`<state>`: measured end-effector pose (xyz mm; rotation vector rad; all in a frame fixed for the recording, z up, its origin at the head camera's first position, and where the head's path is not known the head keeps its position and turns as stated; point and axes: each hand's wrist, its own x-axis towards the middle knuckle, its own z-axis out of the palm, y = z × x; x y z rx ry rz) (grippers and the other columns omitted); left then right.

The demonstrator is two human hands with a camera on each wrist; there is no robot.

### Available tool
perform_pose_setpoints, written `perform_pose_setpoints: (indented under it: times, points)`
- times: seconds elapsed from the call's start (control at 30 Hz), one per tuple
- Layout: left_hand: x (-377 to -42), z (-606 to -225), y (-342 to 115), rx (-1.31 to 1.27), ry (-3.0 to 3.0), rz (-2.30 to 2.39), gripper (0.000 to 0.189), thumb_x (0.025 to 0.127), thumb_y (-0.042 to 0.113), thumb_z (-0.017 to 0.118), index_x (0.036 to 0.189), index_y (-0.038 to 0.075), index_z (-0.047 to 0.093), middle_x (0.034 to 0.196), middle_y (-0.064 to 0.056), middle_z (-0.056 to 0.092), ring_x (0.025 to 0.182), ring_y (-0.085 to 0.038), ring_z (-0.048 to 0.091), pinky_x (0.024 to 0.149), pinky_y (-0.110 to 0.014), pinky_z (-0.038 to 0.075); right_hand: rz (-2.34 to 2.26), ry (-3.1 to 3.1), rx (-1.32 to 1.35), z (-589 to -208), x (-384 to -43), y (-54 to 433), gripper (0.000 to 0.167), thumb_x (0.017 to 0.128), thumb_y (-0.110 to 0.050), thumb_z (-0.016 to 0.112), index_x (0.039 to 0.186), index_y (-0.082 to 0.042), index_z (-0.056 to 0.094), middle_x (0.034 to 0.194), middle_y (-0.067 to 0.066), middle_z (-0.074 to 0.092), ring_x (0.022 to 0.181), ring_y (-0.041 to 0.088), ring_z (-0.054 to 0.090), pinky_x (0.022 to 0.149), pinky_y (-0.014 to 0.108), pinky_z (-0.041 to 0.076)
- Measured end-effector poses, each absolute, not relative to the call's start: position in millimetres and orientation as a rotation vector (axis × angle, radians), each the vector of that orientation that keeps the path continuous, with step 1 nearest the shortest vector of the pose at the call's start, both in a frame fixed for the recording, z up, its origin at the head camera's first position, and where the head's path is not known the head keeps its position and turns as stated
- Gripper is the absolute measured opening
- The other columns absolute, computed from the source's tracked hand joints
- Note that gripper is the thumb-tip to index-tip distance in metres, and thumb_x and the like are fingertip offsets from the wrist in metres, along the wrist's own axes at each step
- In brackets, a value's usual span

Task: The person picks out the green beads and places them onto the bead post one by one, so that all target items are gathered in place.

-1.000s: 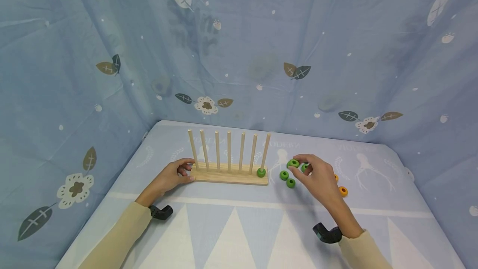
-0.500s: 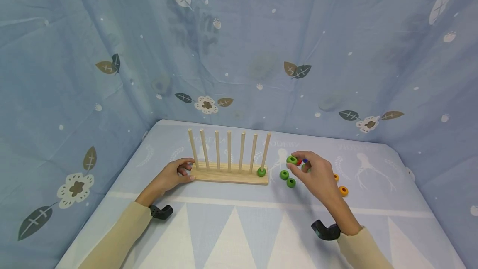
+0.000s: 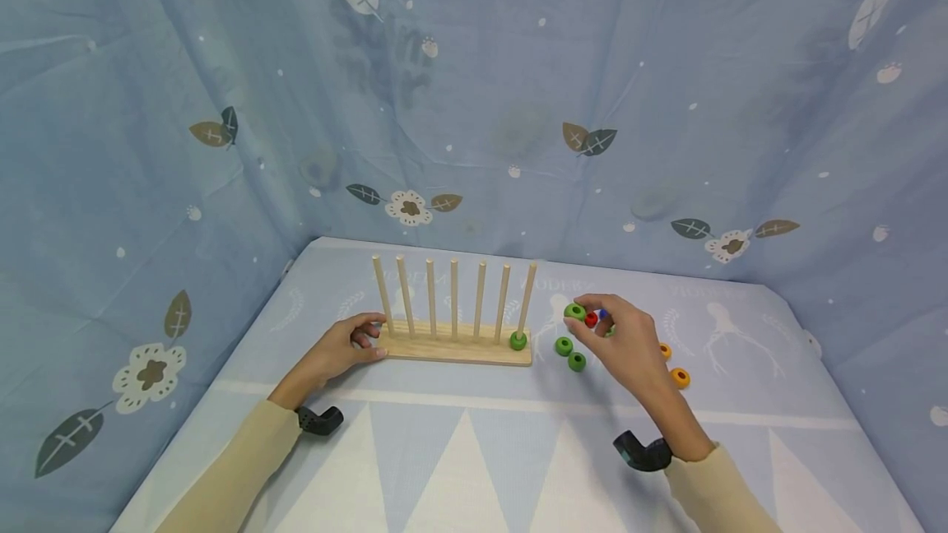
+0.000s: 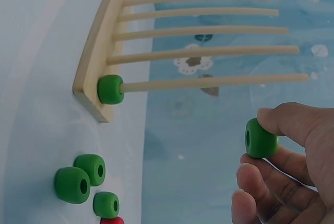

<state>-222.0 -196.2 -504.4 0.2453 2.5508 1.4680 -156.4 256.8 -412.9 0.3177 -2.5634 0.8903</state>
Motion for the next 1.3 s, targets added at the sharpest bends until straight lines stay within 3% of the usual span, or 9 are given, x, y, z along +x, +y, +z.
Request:
perform_pose_setpoints:
  times: [1.3]
  points:
    - [-221.7, -502.9, -195.8, 0.259, 2.534, 1.486, 0.062, 0.086, 0.006, 0.084, 0.143, 0.008, 0.059, 0.114, -0.009, 0.060, 0.091, -0.022, 0.055, 0.080, -0.038, 0.045, 0.879, -2.499, 0.340, -384.7, -165.1, 244.4, 0.031, 0.090, -0.019, 0.083, 0.118, -0.011, 0.074, 0.102, 0.004, 0.073, 0.066, 0.013, 0.059, 0.052, 0.026, 0.046]
